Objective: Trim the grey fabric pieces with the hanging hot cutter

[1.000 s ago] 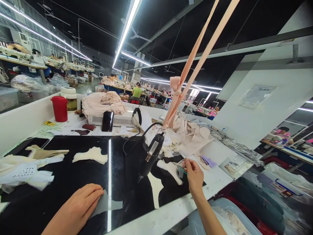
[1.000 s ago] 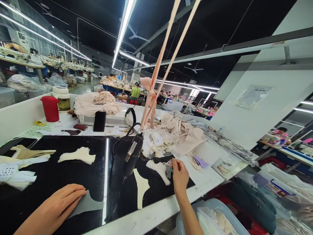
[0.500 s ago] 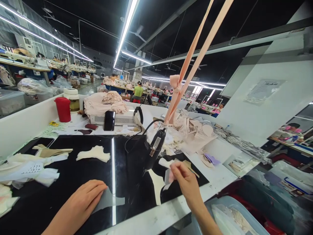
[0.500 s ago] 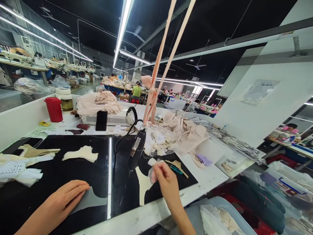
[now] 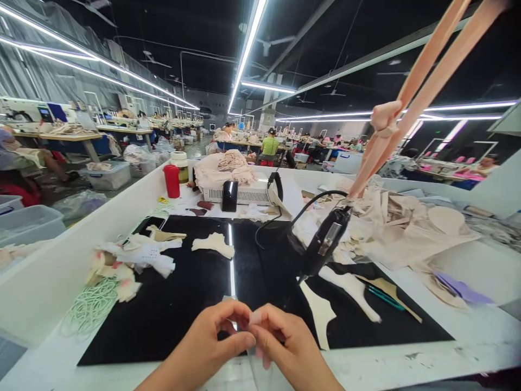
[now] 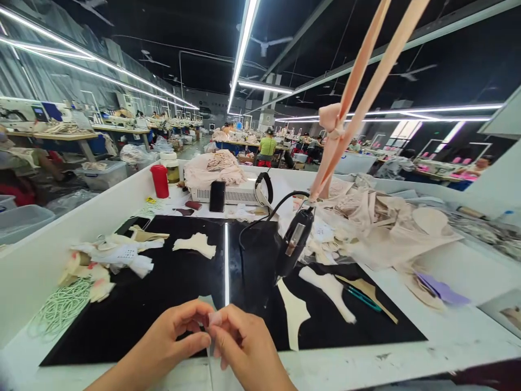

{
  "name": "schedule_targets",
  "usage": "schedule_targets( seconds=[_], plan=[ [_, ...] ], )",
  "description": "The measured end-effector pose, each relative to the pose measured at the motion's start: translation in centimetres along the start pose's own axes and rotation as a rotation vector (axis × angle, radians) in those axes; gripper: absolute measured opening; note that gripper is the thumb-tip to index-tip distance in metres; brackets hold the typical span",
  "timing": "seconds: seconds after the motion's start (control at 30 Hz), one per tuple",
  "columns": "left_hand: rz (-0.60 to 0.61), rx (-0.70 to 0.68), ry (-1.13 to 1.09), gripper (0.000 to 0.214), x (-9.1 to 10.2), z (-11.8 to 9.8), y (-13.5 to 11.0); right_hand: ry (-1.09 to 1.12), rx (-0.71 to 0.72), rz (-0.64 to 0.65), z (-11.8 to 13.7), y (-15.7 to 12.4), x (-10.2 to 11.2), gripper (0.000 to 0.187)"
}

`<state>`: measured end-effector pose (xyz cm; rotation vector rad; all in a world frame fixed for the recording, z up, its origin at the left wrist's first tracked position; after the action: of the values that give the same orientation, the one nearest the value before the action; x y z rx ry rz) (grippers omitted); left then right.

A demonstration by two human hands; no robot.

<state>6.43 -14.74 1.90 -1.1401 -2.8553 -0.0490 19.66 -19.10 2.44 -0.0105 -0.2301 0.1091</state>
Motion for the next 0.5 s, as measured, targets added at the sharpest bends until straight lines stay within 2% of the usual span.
schedule_targets(
  seconds=[0.1,0.27,0.37,0.5],
  plan=[
    [0.002,0.061,-0.251,0.027,-0.4,1.1,-0.2,0.016,-0.03,-0.004,-0.5,0.2,-0.8,0.025],
    [0.039,0.072,-0.413,0.024,-0.9,1.3,-0.5,0.19,-0.062,-0.004,-0.7,0.3,-1.3,0.042],
    [0.049,0.058,-0.441,0.028,-0.8,0.9,-0.4,0.31,-0.047,-0.008,-1.0,0.2,-1.4,0.05],
    [-0.092,0.119,-0.325,0.039,0.8,1.3,-0.5,0.388,-0.062,0.059,-2.4,-0.4,-1.9,0.062]
  ],
)
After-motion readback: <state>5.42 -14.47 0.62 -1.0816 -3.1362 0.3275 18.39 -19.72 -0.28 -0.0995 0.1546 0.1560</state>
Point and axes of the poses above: each hand's wrist, its own y-axis towards the middle knuckle, its own x-axis out of the back of the hand, z = x × y, the point moved 7 cm from there along y, towards the middle knuckle, and after that the axes turned 1 degree about z, right-handed, at the moved point
